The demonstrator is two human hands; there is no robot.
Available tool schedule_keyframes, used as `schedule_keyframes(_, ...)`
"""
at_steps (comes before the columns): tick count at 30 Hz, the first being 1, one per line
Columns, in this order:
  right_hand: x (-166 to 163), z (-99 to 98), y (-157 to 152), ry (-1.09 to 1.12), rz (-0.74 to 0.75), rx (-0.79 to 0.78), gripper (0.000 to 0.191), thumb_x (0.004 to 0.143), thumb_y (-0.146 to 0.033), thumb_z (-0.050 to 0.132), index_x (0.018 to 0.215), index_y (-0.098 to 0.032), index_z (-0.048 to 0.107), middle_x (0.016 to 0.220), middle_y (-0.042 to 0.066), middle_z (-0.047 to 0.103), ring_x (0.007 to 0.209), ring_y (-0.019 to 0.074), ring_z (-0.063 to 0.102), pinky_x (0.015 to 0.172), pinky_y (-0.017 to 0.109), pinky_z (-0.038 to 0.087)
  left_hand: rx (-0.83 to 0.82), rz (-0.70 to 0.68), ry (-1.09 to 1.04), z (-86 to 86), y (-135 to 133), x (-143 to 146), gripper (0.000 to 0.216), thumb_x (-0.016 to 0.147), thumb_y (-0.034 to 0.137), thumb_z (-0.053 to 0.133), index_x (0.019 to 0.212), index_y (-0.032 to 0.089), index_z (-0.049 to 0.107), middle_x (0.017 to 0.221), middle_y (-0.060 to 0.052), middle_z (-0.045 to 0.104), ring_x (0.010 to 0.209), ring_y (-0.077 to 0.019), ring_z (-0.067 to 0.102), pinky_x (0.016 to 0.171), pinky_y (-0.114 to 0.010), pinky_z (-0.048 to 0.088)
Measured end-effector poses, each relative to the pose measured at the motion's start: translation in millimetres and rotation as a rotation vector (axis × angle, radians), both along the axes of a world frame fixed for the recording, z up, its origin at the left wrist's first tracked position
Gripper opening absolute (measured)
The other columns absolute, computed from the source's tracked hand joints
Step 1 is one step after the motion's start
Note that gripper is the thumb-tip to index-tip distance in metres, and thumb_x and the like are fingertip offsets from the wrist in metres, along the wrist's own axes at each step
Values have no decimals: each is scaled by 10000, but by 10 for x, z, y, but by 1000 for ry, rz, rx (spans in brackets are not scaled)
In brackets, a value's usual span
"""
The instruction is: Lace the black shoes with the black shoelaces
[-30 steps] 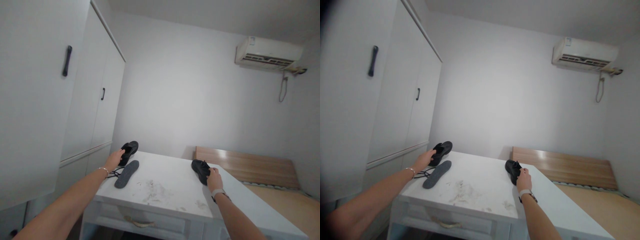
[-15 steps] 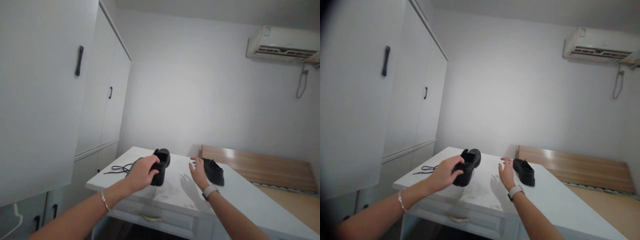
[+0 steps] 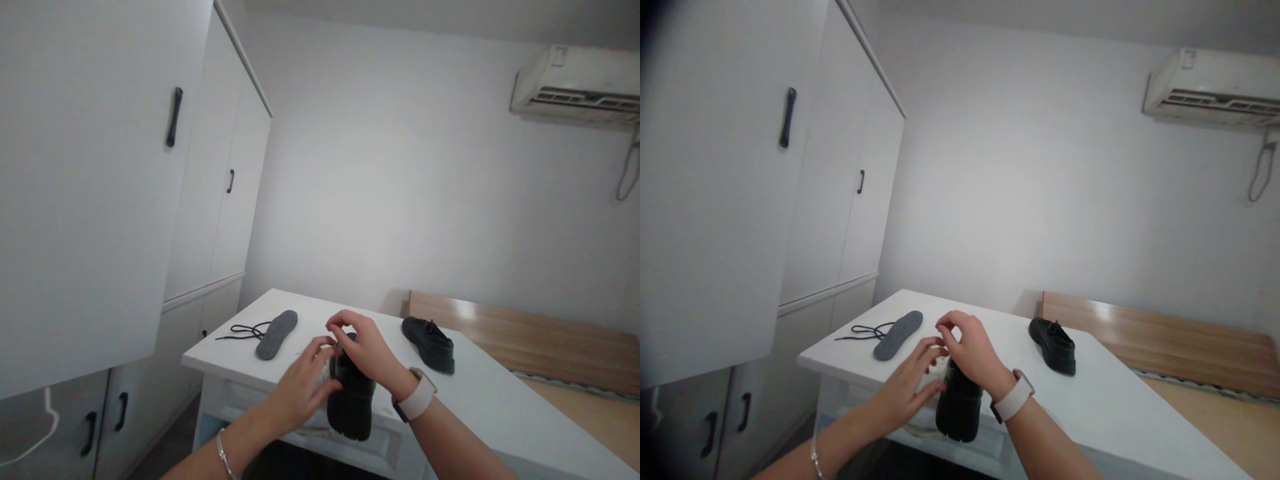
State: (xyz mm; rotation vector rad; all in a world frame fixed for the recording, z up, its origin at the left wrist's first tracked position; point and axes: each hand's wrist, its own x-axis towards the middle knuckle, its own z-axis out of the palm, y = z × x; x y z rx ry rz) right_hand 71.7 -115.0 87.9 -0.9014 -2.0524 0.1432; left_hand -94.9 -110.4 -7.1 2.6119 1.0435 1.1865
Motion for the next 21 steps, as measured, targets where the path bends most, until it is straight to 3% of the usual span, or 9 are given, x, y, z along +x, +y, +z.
schedule_keyframes(2, 90, -6, -175, 69, -30, 17, 134, 927, -254, 575, 880, -197, 687, 896, 45, 723, 884, 205, 638, 849, 356, 456, -9, 128, -5, -69, 260, -357, 284, 968, 253, 477, 1241, 183, 520, 1258, -136, 567, 1156, -260, 556, 1033, -412, 444)
schedule_keyframes(5, 231, -39, -407, 164, -41, 14, 192, 962, -327, 543, 891, -203, 670, 874, 39, 707, 858, 193, 642, 803, 324, 472, -48, 329, 23, -233, 607, -825, 322, 795, 141, 610, 1115, 159, 583, 1180, -165, 605, 1146, -348, 550, 1021, -531, 411)
schedule_keyframes(9, 277, -148, -692, 312, 22, -27, 233, 979, -390, 533, 902, -219, 672, 821, 14, 665, 791, 157, 623, 732, 271, 470, -71, 377, 93, -411, 795, -1055, 57, 758, 143, 625, 788, 190, 617, 889, -85, 671, 907, -290, 650, 828, -391, 504)
schedule_keyframes(11, 244, -247, -812, 377, 39, -57, 242, 976, -405, 541, 903, -219, 677, 807, 14, 650, 774, 149, 614, 713, 259, 463, -26, 400, 89, -434, 789, -1024, 114, 803, 138, 549, 710, 196, 581, 795, -77, 663, 816, -276, 658, 759, -373, 507)
schedule_keyframes(14, 165, -484, -928, 373, 63, -137, 304, 973, -443, 530, 877, -195, 677, 803, 38, 645, 752, 152, 617, 687, 263, 467, 113, 463, 27, -375, 678, -925, 179, 869, 157, 443, 751, 184, 575, 781, -115, 655, 757, -300, 641, 729, -434, 504)
schedule_keyframes(17, 57, -808, -956, 424, 157, -380, 398, 949, -542, 540, 874, -168, 656, 755, 45, 636, 677, 149, 630, 639, 270, 483, 289, 449, -48, -226, 388, -816, 208, 942, 203, 396, 883, 166, 591, 900, -148, 684, 882, -314, 646, 831, -487, 500)
schedule_keyframes(20, -72, -1071, -954, 713, 310, -743, 547, 829, -691, 624, 998, -170, 630, 845, 73, 695, 707, 184, 690, 653, 310, 538, 472, 303, -108, -78, -88, -631, 150, 972, 173, 425, 1002, 198, 570, 1122, -110, 699, 1096, -238, 630, 976, -397, 483)
schedule_keyframes(21, -106, -1118, -960, 828, 357, -845, 634, 774, -745, 638, 1052, -176, 625, 902, 89, 711, 746, 207, 707, 680, 343, 557, 569, 178, -151, -56, -265, -542, 157, 954, 109, 459, 1014, 198, 574, 1137, -101, 704, 1091, -212, 640, 980, -353, 488)
